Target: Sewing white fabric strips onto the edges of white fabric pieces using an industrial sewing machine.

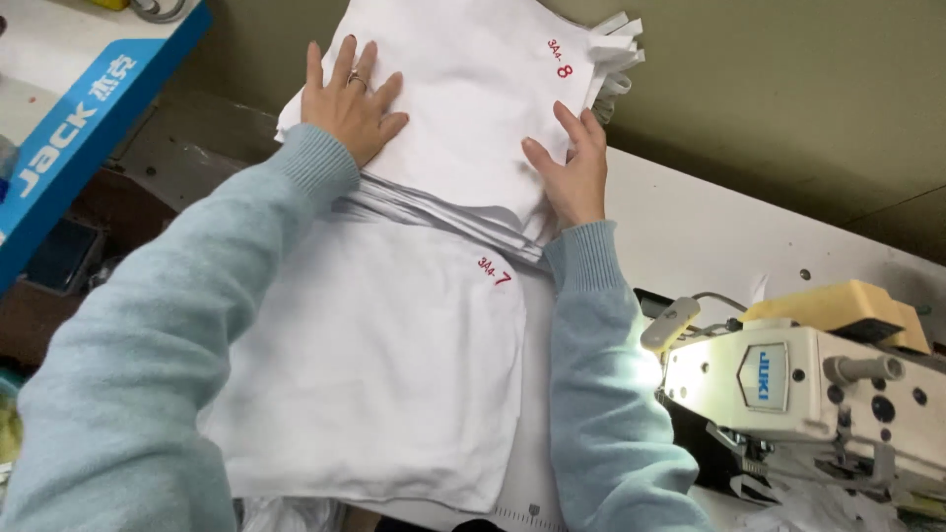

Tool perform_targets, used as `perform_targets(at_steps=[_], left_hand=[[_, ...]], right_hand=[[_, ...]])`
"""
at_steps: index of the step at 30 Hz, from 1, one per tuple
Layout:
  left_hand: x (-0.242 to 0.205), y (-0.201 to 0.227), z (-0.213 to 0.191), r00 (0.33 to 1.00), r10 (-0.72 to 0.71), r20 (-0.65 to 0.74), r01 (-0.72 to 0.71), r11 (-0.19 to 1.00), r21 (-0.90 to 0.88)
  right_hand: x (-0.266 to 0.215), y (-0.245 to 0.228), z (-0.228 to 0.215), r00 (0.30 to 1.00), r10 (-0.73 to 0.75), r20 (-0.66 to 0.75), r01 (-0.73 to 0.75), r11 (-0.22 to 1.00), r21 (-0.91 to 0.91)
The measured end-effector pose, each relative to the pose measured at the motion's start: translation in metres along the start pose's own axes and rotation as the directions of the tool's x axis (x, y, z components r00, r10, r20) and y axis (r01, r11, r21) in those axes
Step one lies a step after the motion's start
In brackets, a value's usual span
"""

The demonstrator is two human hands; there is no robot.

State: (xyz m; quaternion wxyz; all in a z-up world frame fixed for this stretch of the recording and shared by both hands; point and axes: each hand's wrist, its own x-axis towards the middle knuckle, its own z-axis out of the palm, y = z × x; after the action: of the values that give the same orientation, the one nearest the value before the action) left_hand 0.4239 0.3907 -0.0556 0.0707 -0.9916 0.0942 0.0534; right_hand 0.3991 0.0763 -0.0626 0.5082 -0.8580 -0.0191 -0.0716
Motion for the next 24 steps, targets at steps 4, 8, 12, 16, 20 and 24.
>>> perform_targets(at_steps=[4, 8, 12, 16, 20, 24], left_hand=[[-0.033, 0.031, -0.009, 0.999, -0.034, 0.004, 0.033, 0.982, 0.184], [-0.131, 0.065, -0.025, 0.99, 0.076, -0.117, -0.069, 0.996, 0.061], [-0.212, 0.074, -0.015, 0.982, -0.018, 0.186, 0.031, 0.997, -0.072], [-0.282, 0.073, -0.038, 0.922, -0.17, 0.349, 0.247, 0.95, -0.189], [-0.314, 0.061, -0.009, 0.906, -0.209, 0.369, 0.323, 0.904, -0.28], [-0.33, 0.069, -0.014, 0.922, -0.222, 0.317, 0.334, 0.87, -0.362]], right_hand=[[-0.072, -0.044, -0.026, 0.97, 0.212, 0.116, -0.232, 0.952, 0.201], [-0.118, 0.005, -0.031, 0.983, 0.112, -0.145, -0.103, 0.992, 0.068], [-0.161, 0.065, -0.01, 0.971, 0.015, -0.239, -0.067, 0.976, -0.208], [-0.19, 0.041, -0.004, 0.963, 0.268, -0.042, -0.265, 0.903, -0.339], [-0.202, 0.038, 0.002, 0.974, 0.209, -0.088, -0.226, 0.93, -0.29], [-0.213, 0.054, 0.018, 0.874, -0.368, -0.319, 0.244, 0.898, -0.366]])
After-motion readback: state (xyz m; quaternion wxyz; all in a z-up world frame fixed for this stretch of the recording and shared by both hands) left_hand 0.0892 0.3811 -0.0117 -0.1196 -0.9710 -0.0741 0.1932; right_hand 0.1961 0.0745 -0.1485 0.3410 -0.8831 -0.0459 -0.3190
